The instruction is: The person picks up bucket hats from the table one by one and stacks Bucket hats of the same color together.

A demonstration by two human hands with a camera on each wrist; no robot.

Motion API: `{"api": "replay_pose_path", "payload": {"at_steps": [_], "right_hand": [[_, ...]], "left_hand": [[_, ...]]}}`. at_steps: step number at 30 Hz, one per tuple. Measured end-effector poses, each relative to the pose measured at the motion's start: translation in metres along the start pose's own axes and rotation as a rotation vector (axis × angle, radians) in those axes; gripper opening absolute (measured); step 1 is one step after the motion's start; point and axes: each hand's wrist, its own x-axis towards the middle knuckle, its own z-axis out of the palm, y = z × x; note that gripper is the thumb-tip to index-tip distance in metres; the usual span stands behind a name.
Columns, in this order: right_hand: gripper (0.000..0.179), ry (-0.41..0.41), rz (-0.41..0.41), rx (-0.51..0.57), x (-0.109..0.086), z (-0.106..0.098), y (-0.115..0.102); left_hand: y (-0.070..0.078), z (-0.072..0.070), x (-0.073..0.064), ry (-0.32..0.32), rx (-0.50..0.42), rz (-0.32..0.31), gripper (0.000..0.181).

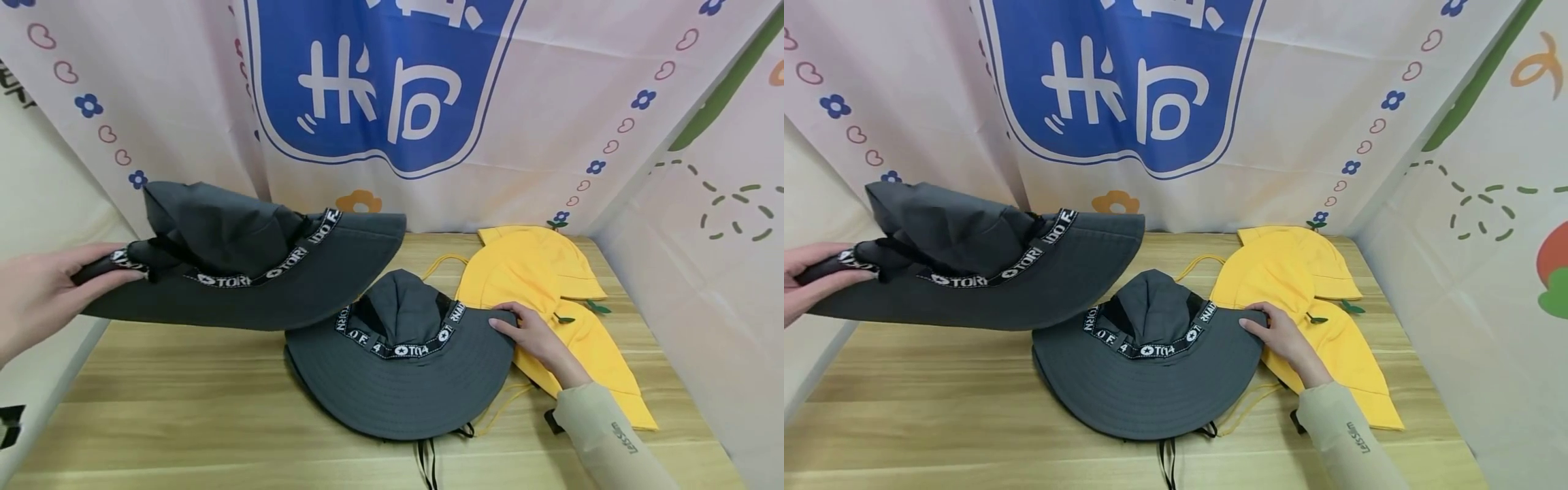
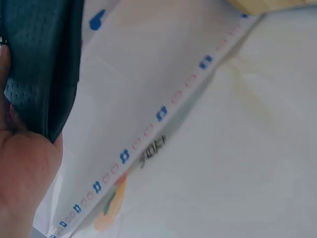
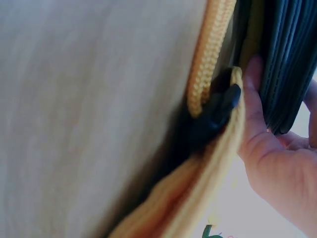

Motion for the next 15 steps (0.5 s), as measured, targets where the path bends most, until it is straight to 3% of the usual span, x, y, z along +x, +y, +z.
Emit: {"api": "replay_pose_path", "payload": {"at_steps": [3, 6, 11, 15], "right_hand": [[0.048, 0.002, 0.010, -0.004, 0.001, 0.000, 0.001], [0.049, 0.001, 0.022, -0.012, 0.002, 0.000, 0.004], [0.050, 0.005, 0.022, -0.017, 0.002, -0.001, 0.006], [0.049, 0.006, 0.018, -0.016, 0.002, -0.001, 0.006]], "left_hand": [[0.013, 0.001, 0.009, -0.059, -0.013, -0.010, 0.020], [0.029, 0.006, 0.019, -0.107, -0.098, -0.010, 0.018], [0.055, 0.026, 0.039, -0.195, -0.366, 0.052, 0.013], [0.071, 0.050, 0.052, -0.379, -0.543, 0.118, 0.009]]}}
